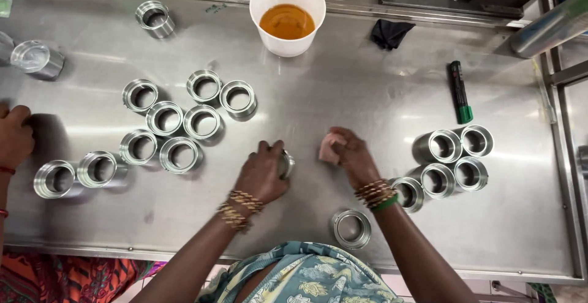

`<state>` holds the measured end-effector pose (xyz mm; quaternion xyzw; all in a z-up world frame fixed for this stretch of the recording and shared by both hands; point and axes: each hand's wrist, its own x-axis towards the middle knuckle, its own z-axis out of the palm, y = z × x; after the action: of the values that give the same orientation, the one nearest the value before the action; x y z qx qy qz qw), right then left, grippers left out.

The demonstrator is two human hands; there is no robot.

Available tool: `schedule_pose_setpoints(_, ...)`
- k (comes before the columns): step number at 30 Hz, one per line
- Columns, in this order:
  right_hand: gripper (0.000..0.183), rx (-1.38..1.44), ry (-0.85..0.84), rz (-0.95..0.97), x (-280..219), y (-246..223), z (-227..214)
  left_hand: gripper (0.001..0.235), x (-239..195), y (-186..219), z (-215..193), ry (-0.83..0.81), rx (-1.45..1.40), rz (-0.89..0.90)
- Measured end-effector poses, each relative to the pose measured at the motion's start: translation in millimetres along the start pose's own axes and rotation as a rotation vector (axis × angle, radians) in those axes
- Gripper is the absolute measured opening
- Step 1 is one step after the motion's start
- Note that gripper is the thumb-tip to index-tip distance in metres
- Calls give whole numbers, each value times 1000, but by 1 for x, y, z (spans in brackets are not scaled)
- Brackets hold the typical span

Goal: Sorting, cleaning, and bagging small cylindrical metal components at a workstation.

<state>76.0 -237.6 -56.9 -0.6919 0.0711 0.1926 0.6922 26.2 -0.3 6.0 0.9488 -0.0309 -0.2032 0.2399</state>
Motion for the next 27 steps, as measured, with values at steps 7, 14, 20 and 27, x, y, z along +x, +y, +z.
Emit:
schedule_pose_setpoints(7, 41, 321, -180, 235, -29, -36, 71, 66, -16, -5, 25, 410, 44, 507)
schedule_pose_setpoints(14, 47, 223, -203, 328, -53, -65, 65, 57, -28, 11, 4, 211, -410, -50)
schedule_pose_setpoints(20, 45, -13, -92, -84, -54, -37, 56, 74, -2, 7, 38, 211, -812, 340)
schedule_pose_setpoints(27, 39, -548, 57, 52, -78, -6, -100, 88, -10, -37, -21, 135, 194, -72)
